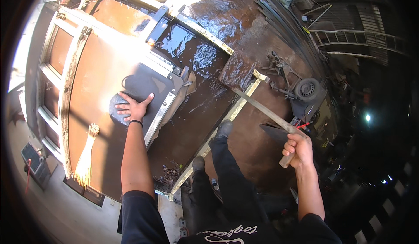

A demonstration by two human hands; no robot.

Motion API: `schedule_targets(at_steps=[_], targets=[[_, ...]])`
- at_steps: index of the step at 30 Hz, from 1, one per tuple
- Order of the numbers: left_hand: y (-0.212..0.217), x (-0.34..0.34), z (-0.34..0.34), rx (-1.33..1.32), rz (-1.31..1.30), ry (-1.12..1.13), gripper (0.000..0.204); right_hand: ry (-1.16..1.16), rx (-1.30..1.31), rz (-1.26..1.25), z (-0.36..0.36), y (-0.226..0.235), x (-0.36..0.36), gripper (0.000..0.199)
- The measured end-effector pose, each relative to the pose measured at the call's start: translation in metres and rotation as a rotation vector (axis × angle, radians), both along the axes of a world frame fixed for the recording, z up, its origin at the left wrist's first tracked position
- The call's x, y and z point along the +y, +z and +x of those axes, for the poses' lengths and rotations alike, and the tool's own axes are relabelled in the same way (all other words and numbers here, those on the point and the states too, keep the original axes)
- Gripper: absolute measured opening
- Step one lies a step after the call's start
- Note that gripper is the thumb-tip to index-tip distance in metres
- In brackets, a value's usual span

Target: The person cleans a large flat surface using a broom and a scraper. They sweep debris and scrape off residue from the surface, moving across different sections.

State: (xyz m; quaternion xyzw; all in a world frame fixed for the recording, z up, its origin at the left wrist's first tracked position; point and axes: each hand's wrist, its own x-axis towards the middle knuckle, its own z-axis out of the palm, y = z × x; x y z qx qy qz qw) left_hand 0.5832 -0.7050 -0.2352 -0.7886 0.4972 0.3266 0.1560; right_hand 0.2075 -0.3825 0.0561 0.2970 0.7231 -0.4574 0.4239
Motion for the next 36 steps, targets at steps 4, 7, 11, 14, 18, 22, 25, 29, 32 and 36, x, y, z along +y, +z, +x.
schedule_targets(at_steps=[4,7,11,14,18,22,25,29,32,36], targets=[[-0.001,-0.001,-0.007,-0.009,0.028,0.005,0.161,0.031,0.061,-0.024,-0.005,0.032,-0.007,0.029],[-0.003,-0.001,-0.009,-0.005,0.030,0.001,0.161,0.024,0.024,-0.062,0.010,0.003,-0.010,0.040],[0.002,-0.002,-0.011,0.003,0.033,0.015,0.161,0.005,-0.154,-0.072,0.045,-0.044,-0.004,0.049],[0.002,-0.001,-0.008,0.002,0.031,0.017,0.161,-0.009,-0.227,0.033,0.092,-0.074,0.005,0.047],[-0.001,-0.002,-0.008,-0.004,0.048,0.002,0.161,0.004,-0.379,0.114,0.165,-0.122,0.031,0.011],[0.001,-0.003,-0.009,0.003,0.039,0.006,0.161,-0.024,-0.444,0.206,0.227,-0.160,0.045,0.009],[0.001,0.001,-0.008,0.010,0.018,0.018,0.160,-0.020,-0.493,0.213,0.233,-0.169,0.038,0.010],[0.002,0.000,-0.014,0.002,0.026,0.009,0.158,-0.038,-0.444,0.256,0.199,-0.199,0.046,0.008],[0.001,0.001,-0.009,-0.009,0.025,0.005,0.157,0.112,-0.327,0.216,0.146,-0.195,0.029,0.014],[-0.001,0.001,-0.010,0.008,0.009,0.006,0.160,0.105,-0.225,0.152,0.060,-0.177,0.004,0.012]])
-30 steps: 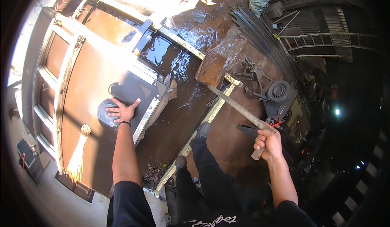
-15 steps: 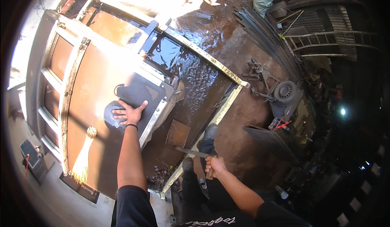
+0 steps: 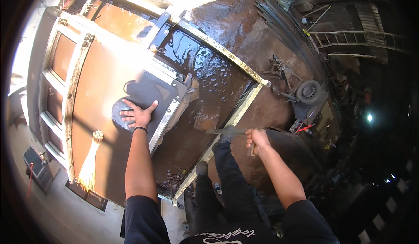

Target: The person cleans a large flat surface using a broom and a scraper. They sweep debris and scrape off residue from the surface, moving across different sections.

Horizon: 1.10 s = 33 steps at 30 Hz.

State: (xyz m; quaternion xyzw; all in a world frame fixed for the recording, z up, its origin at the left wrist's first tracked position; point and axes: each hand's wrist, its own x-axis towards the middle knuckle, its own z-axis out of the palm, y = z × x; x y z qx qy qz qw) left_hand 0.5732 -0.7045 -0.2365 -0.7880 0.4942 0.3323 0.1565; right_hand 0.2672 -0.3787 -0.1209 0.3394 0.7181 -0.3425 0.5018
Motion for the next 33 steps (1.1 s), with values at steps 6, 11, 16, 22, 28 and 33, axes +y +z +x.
schedule_targets(at_steps=[6,11,16,22,28,33], targets=[[0.000,0.001,0.000,0.009,-0.013,0.009,0.163,-0.039,0.124,-0.100,-0.055,0.058,-0.016,0.016],[-0.005,0.000,0.005,0.014,-0.016,0.015,0.164,-0.134,0.170,-0.186,-0.071,0.169,-0.004,0.031],[-0.006,0.002,0.007,0.023,-0.029,0.023,0.164,-0.105,0.107,-0.235,-0.057,0.180,-0.007,0.046],[-0.004,0.002,0.000,0.028,-0.012,0.024,0.161,-0.028,0.091,-0.202,0.006,0.137,0.000,0.064],[-0.002,-0.001,0.003,-0.010,0.012,0.010,0.160,0.056,0.040,-0.202,0.061,0.114,0.007,0.066],[-0.004,-0.001,0.005,-0.038,0.030,0.013,0.161,0.063,-0.013,-0.214,0.094,0.103,0.027,0.067]])
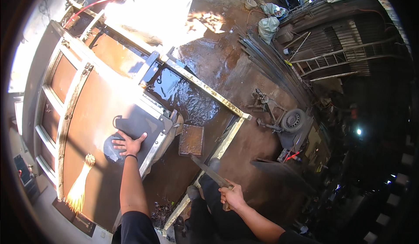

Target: The person cleans a large flat surface using a broom and a scraper. They sweep debris and scrape off residue from the surface, moving across different sections.

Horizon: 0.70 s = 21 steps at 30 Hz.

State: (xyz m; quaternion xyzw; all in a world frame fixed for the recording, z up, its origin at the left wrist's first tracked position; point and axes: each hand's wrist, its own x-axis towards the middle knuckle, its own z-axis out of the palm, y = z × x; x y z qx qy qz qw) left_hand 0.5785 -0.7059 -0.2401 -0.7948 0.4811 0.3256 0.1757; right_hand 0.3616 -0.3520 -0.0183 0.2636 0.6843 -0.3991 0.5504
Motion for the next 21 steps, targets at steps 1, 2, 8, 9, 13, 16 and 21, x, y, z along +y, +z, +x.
schedule_targets(at_steps=[1,2,8,9,13,16,21], targets=[[0.000,0.000,0.000,-0.006,-0.003,0.001,0.161,0.002,-0.006,0.013,0.007,-0.002,0.004,0.067],[0.003,0.000,-0.004,0.011,-0.015,0.007,0.162,0.002,-0.007,0.028,0.014,-0.005,0.011,0.066],[0.010,0.002,-0.005,0.023,-0.049,0.013,0.162,-0.118,-0.104,0.049,0.050,-0.029,0.032,0.042],[0.010,0.003,-0.003,0.020,-0.054,0.009,0.163,-0.174,-0.150,0.056,0.055,-0.033,0.033,0.033],[0.007,0.001,-0.005,0.016,-0.038,0.018,0.163,-0.385,-0.288,0.044,0.079,-0.063,0.041,0.033],[0.008,0.001,-0.003,0.027,-0.047,0.011,0.163,-0.467,-0.369,-0.006,0.111,-0.104,0.068,0.031],[0.005,0.001,-0.005,0.005,0.012,-0.013,0.160,-0.511,-0.443,-0.020,0.154,-0.125,0.101,0.017]])
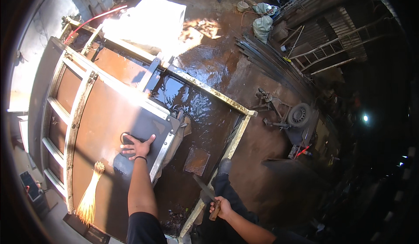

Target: The person cleans a large flat surface using a broom and a scraper. They sweep debris and scrape off residue from the surface, moving across different sections.

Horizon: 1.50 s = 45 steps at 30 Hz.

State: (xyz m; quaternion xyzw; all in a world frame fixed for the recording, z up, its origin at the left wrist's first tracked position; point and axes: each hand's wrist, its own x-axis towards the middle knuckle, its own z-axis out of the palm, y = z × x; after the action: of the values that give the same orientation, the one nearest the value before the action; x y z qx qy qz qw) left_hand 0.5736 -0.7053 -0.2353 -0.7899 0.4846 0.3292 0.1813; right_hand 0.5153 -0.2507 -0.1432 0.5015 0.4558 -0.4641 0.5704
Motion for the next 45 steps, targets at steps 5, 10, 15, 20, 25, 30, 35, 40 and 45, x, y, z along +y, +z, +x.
schedule_targets(at_steps=[5,10,15,20,25,30,35,40,45], targets=[[0.008,-0.001,0.001,-0.007,0.004,-0.010,0.156,0.057,-0.260,-0.060,0.009,-0.034,0.023,0.025],[-0.002,-0.001,0.002,0.015,-0.025,-0.021,0.157,0.290,-0.317,0.091,0.046,-0.097,0.038,0.031],[-0.004,0.001,-0.003,0.052,-0.042,-0.017,0.158,0.580,-0.002,0.077,0.056,-0.124,0.032,0.033],[-0.005,0.000,0.009,-0.021,-0.046,-0.034,0.157,0.526,-0.049,0.109,0.005,-0.103,0.013,0.044],[-0.004,0.002,0.007,-0.025,-0.067,-0.049,0.154,0.436,-0.047,0.107,-0.076,-0.091,-0.026,0.010],[-0.007,0.005,0.002,0.004,-0.068,-0.039,0.153,0.431,0.077,0.060,-0.160,-0.121,-0.068,0.017],[-0.002,0.004,0.008,-0.002,-0.059,-0.026,0.152,0.608,0.238,0.041,-0.208,-0.120,-0.102,0.039],[-0.007,0.003,0.002,0.007,-0.039,-0.018,0.153,0.609,0.315,-0.002,-0.187,-0.099,-0.090,0.046],[-0.001,0.001,0.000,-0.002,-0.005,-0.006,0.155,0.632,0.318,0.020,-0.163,-0.029,-0.097,0.049]])
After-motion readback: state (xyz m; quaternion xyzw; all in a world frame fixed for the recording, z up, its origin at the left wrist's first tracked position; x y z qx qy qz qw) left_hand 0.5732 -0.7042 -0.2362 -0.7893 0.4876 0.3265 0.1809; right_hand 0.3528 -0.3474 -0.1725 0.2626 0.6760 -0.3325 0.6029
